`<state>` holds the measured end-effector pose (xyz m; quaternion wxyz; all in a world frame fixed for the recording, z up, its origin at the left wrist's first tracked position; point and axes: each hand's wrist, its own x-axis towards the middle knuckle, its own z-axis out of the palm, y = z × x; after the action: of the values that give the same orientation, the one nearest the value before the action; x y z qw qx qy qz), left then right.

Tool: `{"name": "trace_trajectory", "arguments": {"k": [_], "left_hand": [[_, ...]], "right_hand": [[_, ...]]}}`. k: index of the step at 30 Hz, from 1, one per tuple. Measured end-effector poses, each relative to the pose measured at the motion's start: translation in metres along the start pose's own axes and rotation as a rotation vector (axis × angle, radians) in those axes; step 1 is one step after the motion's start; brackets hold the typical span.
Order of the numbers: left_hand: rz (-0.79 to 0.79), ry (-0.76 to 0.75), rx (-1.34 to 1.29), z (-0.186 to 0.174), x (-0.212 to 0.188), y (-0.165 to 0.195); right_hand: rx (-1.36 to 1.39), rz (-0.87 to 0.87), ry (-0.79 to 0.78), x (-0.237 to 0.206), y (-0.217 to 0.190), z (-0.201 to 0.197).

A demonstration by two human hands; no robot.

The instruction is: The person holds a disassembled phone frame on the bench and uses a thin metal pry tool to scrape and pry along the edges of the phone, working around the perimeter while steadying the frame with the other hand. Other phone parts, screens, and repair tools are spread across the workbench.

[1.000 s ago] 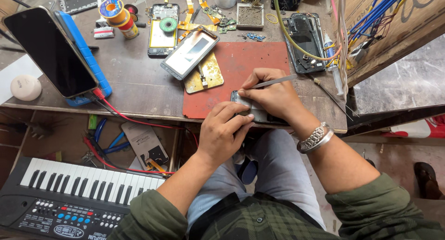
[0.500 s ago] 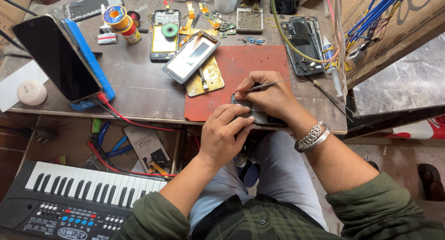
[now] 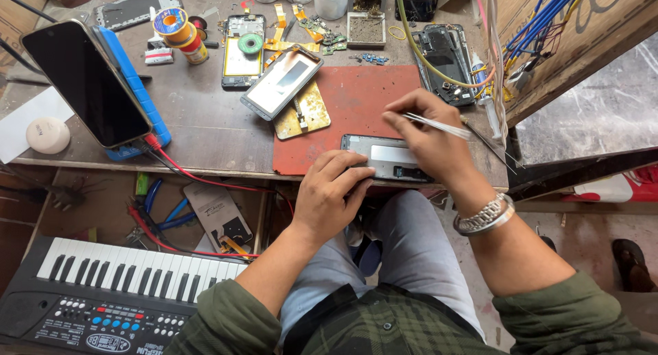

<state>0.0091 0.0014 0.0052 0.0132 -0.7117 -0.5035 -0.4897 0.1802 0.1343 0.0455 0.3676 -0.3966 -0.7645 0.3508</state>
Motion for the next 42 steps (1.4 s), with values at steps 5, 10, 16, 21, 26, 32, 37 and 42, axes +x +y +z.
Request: {"name": "trace_trajectory", "arguments": {"k": [5, 10, 16, 21, 26, 32, 37, 42], "left_hand": [[-0.002, 0.011, -0.035, 0.0, 0.0, 0.0], [-0.074, 0.077, -0.012, -0.011, 0.005, -0.002], [-0.315, -0.059, 0.127, -0.029, 0.034, -0.019], [-0.487, -0.197, 0.218, -0.022, 0.051, -0.019], [-0.458, -0.168, 0.247, -0.014, 0.053, -0.025], [-0.231, -0.142, 0.335, -0.005, 0.045, -0.036], [-0.225, -0.089, 0.292, -0.003, 0.041, -0.039], [-0.285, 0.041, 0.217, -0.01, 0.038, -0.038]], "right_hand": [[0.114, -0.086, 0.11, -0.01, 0.019, -0.019], [0.094, -0.006, 0.145, -0.022, 0.033, -0.019], [0.044, 0.0, 0.103, -0.021, 0.026, -0.014], [-0.026, -0.112, 0.06, -0.024, 0.019, -0.013], [-0.09, -0.165, 0.038, -0.023, 0.015, -0.013], [-0.252, -0.345, 0.036, -0.027, 0.007, -0.009], [-0.275, -0.388, 0.043, -0.027, 0.003, -0.008], [-0.268, -0.346, 0.026, -0.025, 0.004, -0.009]]}}
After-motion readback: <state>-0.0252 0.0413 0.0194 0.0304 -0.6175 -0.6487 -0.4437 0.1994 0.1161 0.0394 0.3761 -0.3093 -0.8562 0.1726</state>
